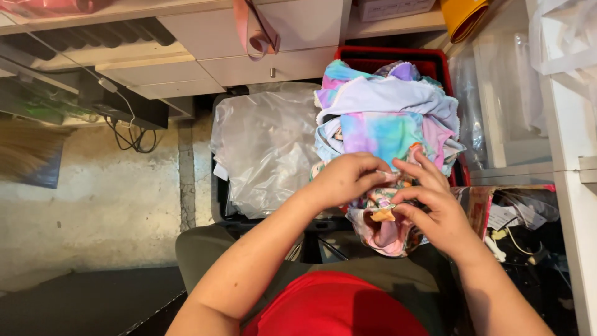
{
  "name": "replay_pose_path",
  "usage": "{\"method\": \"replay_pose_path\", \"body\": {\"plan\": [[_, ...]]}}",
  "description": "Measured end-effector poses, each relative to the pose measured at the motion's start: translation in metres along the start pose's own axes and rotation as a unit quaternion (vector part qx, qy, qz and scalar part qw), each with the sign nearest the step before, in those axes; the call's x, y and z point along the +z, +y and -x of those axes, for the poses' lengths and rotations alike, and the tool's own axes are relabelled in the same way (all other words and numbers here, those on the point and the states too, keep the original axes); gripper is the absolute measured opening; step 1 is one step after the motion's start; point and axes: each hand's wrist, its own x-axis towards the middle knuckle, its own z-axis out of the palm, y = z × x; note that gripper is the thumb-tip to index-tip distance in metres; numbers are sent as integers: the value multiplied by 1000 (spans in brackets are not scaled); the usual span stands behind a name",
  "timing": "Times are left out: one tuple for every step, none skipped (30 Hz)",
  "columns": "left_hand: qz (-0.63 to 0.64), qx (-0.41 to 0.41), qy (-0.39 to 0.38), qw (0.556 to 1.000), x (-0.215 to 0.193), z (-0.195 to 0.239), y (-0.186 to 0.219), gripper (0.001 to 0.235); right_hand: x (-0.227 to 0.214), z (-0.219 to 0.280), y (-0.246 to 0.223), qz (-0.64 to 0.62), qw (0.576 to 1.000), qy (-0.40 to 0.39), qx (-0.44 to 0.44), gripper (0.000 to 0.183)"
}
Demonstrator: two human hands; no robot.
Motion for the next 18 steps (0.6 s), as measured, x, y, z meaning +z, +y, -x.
{"method": "replay_pose_path", "body": {"plan": [[11, 11, -3, 1000, 2, 3, -1, 20, 0, 0, 1, -21, 999, -25, 13, 9], [23, 22, -5, 999, 4, 6, -2, 21, 1, 0, 3, -42, 998, -51, 25, 9], [22, 23, -5, 999, 4, 7, -4, 21, 0, 1, 8, -41, 998, -50, 24, 9], [26, 28, -3, 999, 4, 9, -5, 19, 0, 1, 14, -43, 997, -64, 24, 9], [30, 33, -1, 999, 5, 11, -7, 18, 0, 3, 19, -45, 996, -79, 24, 10], [30, 33, -2, 999, 6, 11, -7, 18, -1, 4, 22, -45, 996, -79, 24, 10], [21, 22, 12, 999, 6, 10, -7, 17, 0, 6, 26, -43, 996, -78, 31, 9], [11, 11, 26, 1000, 7, 10, -7, 15, 0, 7, 29, -41, 995, -78, 37, 9], [12, 10, 26, 1000, 5, 8, -6, 15, -2, 6, 27, -42, 995, -78, 37, 9], [25, 4, 52, 998, 4, 6, -5, 15, -4, 5, 24, -41, 997, -58, 29, 10], [39, -1, 77, 996, 3, 3, -4, 18, -6, 3, 22, -38, 998, -37, 20, 11], [39, -1, 77, 996, 4, 1, -10, 18, -7, 5, 17, -38, 998, -37, 20, 11], [52, -22, 93, 994, 6, -2, -16, 19, -9, 8, 12, -64, 997, -42, 26, 11], [65, -44, 109, 991, 7, -5, -22, 22, -11, 10, 7, -90, 994, -47, 32, 12], [64, -44, 109, 991, 6, -7, -7, 22, -10, 10, -5, -90, 994, -48, 32, 12], [106, -69, 106, 986, 5, -8, 7, 25, -9, 10, -16, -131, 989, -58, 48, 13], [147, -94, 101, 979, 4, -9, 22, 28, -7, 11, -28, -171, 981, -68, 66, 15], [147, -95, 101, 979, 1, -8, 28, 28, -10, 9, -36, -171, 981, -68, 66, 15]]}}
